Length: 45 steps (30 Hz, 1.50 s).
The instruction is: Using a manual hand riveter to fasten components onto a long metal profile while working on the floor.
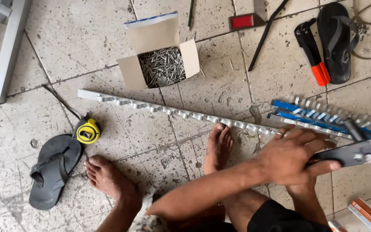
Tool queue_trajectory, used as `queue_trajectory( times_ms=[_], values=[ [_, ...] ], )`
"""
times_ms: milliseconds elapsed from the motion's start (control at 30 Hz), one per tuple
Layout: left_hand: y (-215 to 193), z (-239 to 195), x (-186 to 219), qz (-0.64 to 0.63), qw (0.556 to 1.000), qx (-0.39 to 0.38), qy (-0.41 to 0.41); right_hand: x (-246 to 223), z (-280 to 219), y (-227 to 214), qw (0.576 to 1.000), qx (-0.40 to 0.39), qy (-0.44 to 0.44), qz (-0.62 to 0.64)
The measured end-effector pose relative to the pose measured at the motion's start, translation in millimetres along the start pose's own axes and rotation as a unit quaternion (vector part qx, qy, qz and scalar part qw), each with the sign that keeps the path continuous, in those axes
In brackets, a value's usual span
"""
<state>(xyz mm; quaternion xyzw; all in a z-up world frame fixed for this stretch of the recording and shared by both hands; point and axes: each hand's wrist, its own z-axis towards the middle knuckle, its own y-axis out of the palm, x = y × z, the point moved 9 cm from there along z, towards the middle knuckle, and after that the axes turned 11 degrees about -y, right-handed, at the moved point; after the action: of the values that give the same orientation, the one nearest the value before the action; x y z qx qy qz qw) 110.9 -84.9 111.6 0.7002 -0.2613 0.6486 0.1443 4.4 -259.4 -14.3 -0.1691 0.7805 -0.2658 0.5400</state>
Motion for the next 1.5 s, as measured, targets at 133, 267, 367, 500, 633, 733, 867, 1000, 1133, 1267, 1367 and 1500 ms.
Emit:
queue_trajectory(
  times_ms=[133,267,367,500,633,733,867,1000,1133,1267,1367,1500],
  values=[
    [-75,-17,-35,0.104,0.992,0.012,-0.067,-31,-2,4,0.923,0.124,-0.005,0.364],
    [-226,-62,-112,0.176,0.901,0.394,-0.048,-43,1,19,0.882,0.115,0.043,0.454],
    [-286,-73,-142,0.309,0.845,0.431,-0.07,-47,3,29,0.869,0.102,0.09,0.475],
    [-281,-58,-159,0.337,0.857,0.371,-0.121,-36,-1,43,0.878,0.102,0.097,0.457],
    [-262,-38,-174,0.38,0.853,0.312,-0.176,-40,5,48,0.93,0.081,0.074,0.352],
    [-242,-39,-143,0.336,0.862,0.376,-0.061,-59,7,45,0.963,0.074,0.054,0.255],
    [-167,-40,-109,-0.193,0.933,0.299,-0.053,-108,6,45,0.993,0.066,-0.094,0.021],
    [-90,-24,-111,-0.538,0.839,0.082,-0.026,-138,43,72,0.938,-0.14,-0.308,-0.074],
    [-102,-61,-163,-0.619,0.709,0.302,-0.15,-121,151,12,0.894,0.116,-0.381,-0.203],
    [-118,-103,-185,-0.611,0.668,0.39,-0.171,-83,239,-23,0.929,0.102,-0.113,-0.338],
    [-121,-118,-199,-0.596,0.668,0.414,-0.165,-13,273,-17,0.901,0.036,-0.04,-0.431],
    [-111,-126,-194,-0.605,0.648,0.435,-0.156,20,294,5,0.87,0.06,-0.101,-0.48]
  ],
)
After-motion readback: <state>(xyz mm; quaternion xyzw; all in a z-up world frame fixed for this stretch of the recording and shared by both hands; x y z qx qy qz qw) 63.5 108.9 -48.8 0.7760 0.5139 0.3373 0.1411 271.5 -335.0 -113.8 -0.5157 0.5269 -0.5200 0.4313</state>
